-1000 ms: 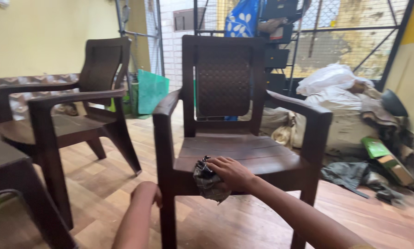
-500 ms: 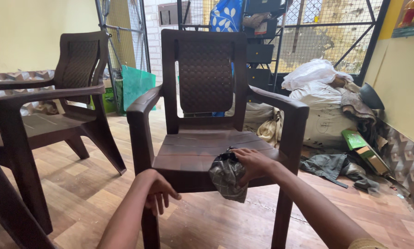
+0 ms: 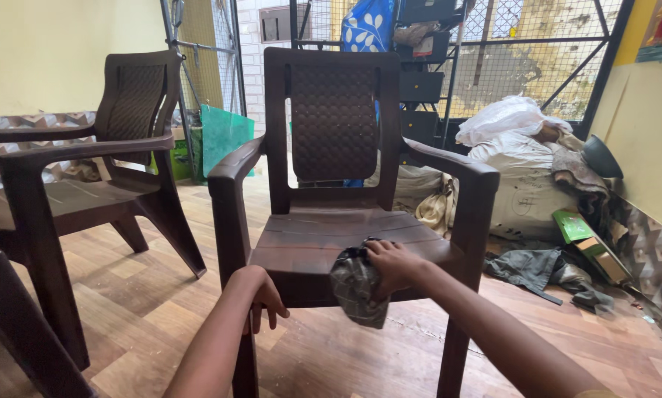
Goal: The person wipes the backrest, seat, and armrests of a brown plastic chair using a dark cloth. The person moves the chair to access different sides and continues wiping the surfaces.
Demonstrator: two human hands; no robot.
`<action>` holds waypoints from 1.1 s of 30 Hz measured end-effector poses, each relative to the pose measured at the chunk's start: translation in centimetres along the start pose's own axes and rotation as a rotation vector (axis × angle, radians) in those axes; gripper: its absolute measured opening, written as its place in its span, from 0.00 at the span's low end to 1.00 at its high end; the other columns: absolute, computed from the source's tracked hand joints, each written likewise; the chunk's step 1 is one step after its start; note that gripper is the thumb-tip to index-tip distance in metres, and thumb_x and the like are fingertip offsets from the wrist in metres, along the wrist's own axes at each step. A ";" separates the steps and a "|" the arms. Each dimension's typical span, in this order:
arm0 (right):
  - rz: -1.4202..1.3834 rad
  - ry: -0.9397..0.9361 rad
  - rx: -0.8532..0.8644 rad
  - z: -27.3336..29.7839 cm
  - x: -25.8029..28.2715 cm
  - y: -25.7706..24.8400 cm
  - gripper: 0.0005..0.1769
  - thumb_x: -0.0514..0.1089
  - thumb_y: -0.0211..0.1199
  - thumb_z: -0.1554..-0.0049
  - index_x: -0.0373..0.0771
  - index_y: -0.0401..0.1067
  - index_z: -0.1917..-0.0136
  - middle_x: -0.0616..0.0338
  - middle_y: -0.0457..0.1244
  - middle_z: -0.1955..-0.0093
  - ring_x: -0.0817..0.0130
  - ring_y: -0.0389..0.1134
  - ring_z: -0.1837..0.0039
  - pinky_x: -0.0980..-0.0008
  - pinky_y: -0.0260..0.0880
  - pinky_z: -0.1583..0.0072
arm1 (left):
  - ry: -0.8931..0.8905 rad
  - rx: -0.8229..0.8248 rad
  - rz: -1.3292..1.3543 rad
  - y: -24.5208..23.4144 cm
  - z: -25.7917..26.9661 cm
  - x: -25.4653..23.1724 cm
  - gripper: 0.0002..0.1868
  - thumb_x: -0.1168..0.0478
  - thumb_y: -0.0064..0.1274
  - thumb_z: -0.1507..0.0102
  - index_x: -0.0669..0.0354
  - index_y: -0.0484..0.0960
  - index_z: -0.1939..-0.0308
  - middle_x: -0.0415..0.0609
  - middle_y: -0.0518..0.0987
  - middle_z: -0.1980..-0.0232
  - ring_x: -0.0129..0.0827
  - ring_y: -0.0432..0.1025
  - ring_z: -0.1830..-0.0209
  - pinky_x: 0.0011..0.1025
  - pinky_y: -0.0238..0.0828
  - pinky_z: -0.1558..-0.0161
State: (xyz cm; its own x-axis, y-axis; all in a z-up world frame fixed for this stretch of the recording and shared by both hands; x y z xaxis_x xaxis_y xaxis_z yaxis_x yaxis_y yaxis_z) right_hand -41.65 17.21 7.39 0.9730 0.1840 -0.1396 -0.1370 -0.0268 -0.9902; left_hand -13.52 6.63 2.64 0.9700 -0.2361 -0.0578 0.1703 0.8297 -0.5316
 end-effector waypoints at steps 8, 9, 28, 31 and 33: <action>0.040 -0.060 -0.120 -3.7 7.5 0.1 0.70 0.62 0.81 0.63 0.29 0.46 0.21 0.35 0.48 0.22 0.43 0.50 0.22 0.54 0.53 0.25 | 0.002 0.024 0.055 0.6 1.2 -0.3 0.34 0.33 0.44 0.32 0.44 0.73 0.29 0.55 0.73 0.30 0.44 0.72 0.33 0.38 0.73 0.40; 0.064 -0.038 -0.102 -4.2 8.6 -0.1 0.71 0.61 0.80 0.62 0.28 0.44 0.21 0.34 0.48 0.23 0.42 0.51 0.23 0.53 0.54 0.26 | 0.010 0.027 0.097 0.5 1.3 -0.2 0.34 0.33 0.44 0.32 0.47 0.73 0.29 0.56 0.73 0.30 0.43 0.73 0.34 0.36 0.74 0.41; -0.150 -0.259 -0.448 -6.9 12.3 -0.3 0.60 0.62 0.78 0.63 0.30 0.58 0.28 0.35 0.52 0.25 0.41 0.51 0.22 0.52 0.52 0.25 | 0.503 0.046 0.547 -2.6 1.9 1.7 0.24 0.46 0.39 0.29 0.56 0.80 0.40 0.47 0.84 0.39 0.34 0.81 0.47 0.24 0.71 0.61; -0.143 -0.263 -0.457 -6.7 12.5 -0.5 0.62 0.62 0.78 0.63 0.30 0.57 0.26 0.33 0.51 0.25 0.40 0.51 0.23 0.50 0.52 0.25 | 0.476 0.013 0.538 -2.5 2.0 1.8 0.25 0.45 0.40 0.29 0.55 0.81 0.39 0.46 0.84 0.40 0.33 0.80 0.46 0.24 0.73 0.58; -0.158 -0.259 -0.449 -6.3 12.7 -1.0 0.65 0.61 0.78 0.63 0.30 0.54 0.23 0.33 0.50 0.25 0.38 0.50 0.23 0.49 0.51 0.25 | 0.475 0.037 0.531 -2.6 2.0 1.7 0.25 0.45 0.40 0.29 0.55 0.81 0.39 0.47 0.84 0.40 0.33 0.80 0.45 0.24 0.74 0.56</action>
State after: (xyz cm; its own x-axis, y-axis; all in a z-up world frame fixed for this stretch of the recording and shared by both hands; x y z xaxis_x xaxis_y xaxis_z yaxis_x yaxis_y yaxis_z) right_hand -27.97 13.42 6.59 0.8899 0.4543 -0.0410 0.1551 -0.3859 -0.9094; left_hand -12.01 5.12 5.58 0.7444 0.0169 -0.6675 -0.2901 0.9086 -0.3006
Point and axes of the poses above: each hand's wrist, its own z-axis away from the middle knuckle, its own y-axis out of the palm, x = y × z, the point moved 4 cm from there along -z, towards the middle knuckle
